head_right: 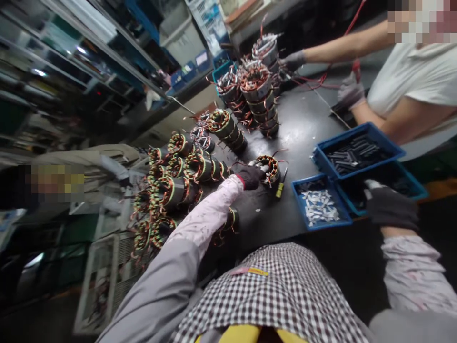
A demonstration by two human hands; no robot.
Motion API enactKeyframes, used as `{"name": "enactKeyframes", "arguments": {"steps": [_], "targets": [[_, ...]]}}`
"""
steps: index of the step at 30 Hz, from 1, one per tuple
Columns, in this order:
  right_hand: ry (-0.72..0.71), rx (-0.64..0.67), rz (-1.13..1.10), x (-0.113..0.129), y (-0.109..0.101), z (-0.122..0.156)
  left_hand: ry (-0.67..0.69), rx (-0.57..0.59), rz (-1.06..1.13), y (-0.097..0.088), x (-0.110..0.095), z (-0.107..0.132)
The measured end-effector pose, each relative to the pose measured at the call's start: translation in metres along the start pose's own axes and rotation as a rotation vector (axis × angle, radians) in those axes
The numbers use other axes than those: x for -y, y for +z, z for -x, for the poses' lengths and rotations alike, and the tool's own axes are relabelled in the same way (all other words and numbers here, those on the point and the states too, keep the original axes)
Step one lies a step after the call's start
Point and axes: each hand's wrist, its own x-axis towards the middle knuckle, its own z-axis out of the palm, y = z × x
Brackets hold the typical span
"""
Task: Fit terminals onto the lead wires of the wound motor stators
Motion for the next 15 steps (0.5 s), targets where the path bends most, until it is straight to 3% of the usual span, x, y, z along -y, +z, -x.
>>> {"name": "enactKeyframes", "arguments": {"steps": [3,5,7,11,15], "targets": [[0.038,-0.012,0.041,0.012,-0.011,0.029,0.067,0.073,-0.082,0.013,-0.003,-0.01],[0.121,-0.065,-0.079,0.031,-0.012,0.059,0.048,0.084,-0.08,0.018,-0.009,-0.001],[0.208,-0.037,-0.229,0.058,-0.004,0.091,0.013,0.102,-0.047,0.027,-0.014,0.012],[0.146,0.228,-0.461,0.108,0.035,0.134,-0.046,0.038,0.064,0.061,-0.029,0.041],[-0.076,0.437,-0.551,0.129,0.073,0.143,-0.316,0.02,0.149,0.095,-0.055,0.066]]}}
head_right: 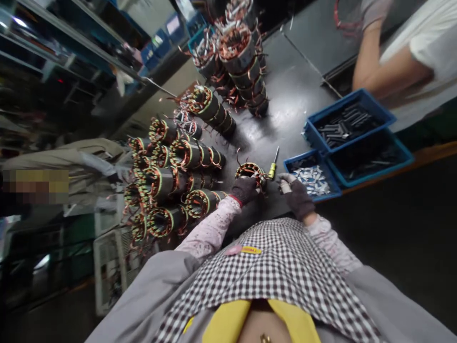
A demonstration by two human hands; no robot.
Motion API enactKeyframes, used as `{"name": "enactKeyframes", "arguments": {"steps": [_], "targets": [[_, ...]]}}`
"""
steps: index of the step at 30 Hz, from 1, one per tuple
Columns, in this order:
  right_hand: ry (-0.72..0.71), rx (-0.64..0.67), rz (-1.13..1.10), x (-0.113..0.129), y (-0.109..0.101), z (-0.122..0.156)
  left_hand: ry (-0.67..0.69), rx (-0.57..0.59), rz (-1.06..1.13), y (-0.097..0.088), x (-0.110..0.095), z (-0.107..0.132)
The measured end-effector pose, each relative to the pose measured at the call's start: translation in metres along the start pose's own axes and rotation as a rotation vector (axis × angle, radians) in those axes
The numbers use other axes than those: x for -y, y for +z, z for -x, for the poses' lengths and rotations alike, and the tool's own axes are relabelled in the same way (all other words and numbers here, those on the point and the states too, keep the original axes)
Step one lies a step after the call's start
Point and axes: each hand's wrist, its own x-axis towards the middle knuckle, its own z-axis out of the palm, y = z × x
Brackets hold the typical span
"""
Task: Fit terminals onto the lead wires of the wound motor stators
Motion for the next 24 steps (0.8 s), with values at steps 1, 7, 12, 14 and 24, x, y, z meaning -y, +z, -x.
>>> {"name": "enactKeyframes", "arguments": {"steps": [1,7,12,14,24], "targets": [[-0.053,0.038,0.022,-0.001,0.004,-0.004,-0.05,0.003,0.026,0.005,-0.004,0.005],[-0.199,0.134,0.219,-0.002,0.006,-0.027,-0.098,-0.034,0.115,0.008,-0.016,0.016],[-0.086,0.143,0.12,-0.008,0.014,-0.041,-0.089,-0.029,0.13,0.005,-0.015,0.016],[-0.027,0.145,-0.01,-0.012,0.017,-0.042,-0.08,-0.024,0.133,0.005,-0.015,0.016],[-0.187,0.272,0.181,-0.01,0.043,-0.052,-0.055,-0.062,0.161,0.008,-0.013,0.016]]}}
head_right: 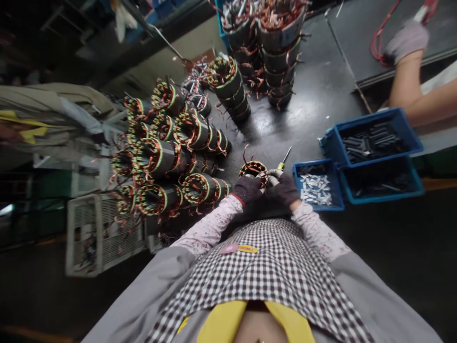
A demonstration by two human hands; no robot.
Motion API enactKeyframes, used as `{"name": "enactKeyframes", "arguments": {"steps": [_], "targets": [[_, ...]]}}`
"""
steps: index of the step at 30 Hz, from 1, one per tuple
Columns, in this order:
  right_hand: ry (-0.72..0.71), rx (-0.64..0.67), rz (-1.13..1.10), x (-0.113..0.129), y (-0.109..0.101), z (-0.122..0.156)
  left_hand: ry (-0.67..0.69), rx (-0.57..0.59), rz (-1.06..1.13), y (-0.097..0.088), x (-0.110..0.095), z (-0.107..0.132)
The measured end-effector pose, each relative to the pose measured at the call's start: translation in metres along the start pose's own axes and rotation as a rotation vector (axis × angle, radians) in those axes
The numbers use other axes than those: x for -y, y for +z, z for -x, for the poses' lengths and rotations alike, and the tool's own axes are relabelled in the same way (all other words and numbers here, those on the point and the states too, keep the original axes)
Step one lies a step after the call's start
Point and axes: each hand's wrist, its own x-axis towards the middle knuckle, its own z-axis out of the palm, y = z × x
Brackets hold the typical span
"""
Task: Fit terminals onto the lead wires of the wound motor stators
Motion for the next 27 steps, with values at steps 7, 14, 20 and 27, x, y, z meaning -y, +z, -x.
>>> {"name": "enactKeyframes", "arguments": {"steps": [7,14,20,27], "targets": [[-0.264,0.058,0.509,0.026,-0.016,-0.008,0.094,0.051,0.002,-0.004,0.009,0.0],[-0.193,-0.037,0.096,0.026,-0.003,-0.026,0.135,0.044,-0.008,-0.004,0.013,-0.002],[-0.339,0.02,0.239,0.017,-0.032,-0.017,0.166,0.07,0.021,-0.009,0.015,-0.002],[-0.544,0.384,0.605,0.02,-0.039,-0.016,0.188,0.064,-0.01,-0.01,0.016,-0.004]]}}
